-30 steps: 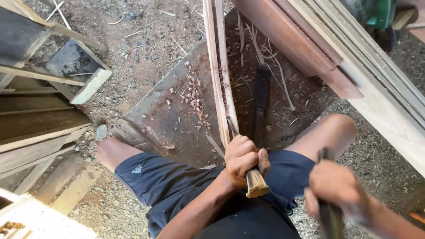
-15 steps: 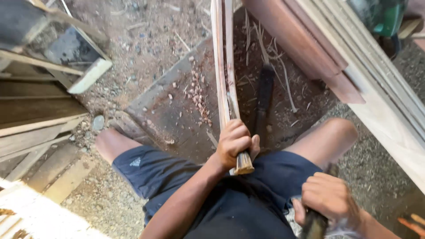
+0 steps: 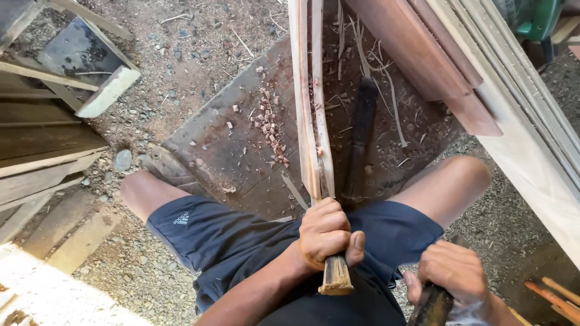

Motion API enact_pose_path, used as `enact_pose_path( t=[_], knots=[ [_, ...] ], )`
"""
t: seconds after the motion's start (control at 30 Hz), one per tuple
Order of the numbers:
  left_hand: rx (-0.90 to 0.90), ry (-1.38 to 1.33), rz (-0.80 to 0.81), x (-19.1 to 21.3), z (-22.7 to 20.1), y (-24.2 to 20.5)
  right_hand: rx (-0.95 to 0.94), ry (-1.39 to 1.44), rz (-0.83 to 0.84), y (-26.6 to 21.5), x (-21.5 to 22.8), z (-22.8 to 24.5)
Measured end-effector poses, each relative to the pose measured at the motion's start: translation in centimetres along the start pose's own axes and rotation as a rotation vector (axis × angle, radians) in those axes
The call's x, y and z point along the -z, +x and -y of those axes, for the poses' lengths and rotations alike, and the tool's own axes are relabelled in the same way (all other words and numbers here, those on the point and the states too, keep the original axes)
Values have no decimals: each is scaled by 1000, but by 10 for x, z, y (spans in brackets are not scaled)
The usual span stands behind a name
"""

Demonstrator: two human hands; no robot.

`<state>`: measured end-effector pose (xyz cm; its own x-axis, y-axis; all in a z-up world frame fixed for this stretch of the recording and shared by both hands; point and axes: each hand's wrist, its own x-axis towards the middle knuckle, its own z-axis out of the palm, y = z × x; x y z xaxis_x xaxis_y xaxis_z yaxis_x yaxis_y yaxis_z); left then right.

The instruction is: Stripping or shaping a wooden furniture frame using a hammer and a chisel.

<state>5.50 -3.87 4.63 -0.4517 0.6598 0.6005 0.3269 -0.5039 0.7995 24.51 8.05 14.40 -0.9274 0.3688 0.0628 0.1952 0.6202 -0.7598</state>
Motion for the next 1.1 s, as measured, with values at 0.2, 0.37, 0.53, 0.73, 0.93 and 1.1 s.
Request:
enact_pose_path(
  t=[0.2,0.37,0.53,0.73,0.93,1.1],
  knots=[
    [30,-23,-47,0,1,1,51,-36,20,9,-1,8],
    [88,-24,-181,-3,-1,13,202,1,26,-1,0,-3],
    [86,-39,-211,-7,2,11,-53,-303,153,9,5,16],
    [23,-17,-182,-13,6,4,-78,-329,300,-19,5,-8],
    [6,5,-117,-17,9,-1,52,-296,198,8,18,11],
    [-29,36,-84,-18,14,-1,202,-193,138,20,22,16]
  ],
)
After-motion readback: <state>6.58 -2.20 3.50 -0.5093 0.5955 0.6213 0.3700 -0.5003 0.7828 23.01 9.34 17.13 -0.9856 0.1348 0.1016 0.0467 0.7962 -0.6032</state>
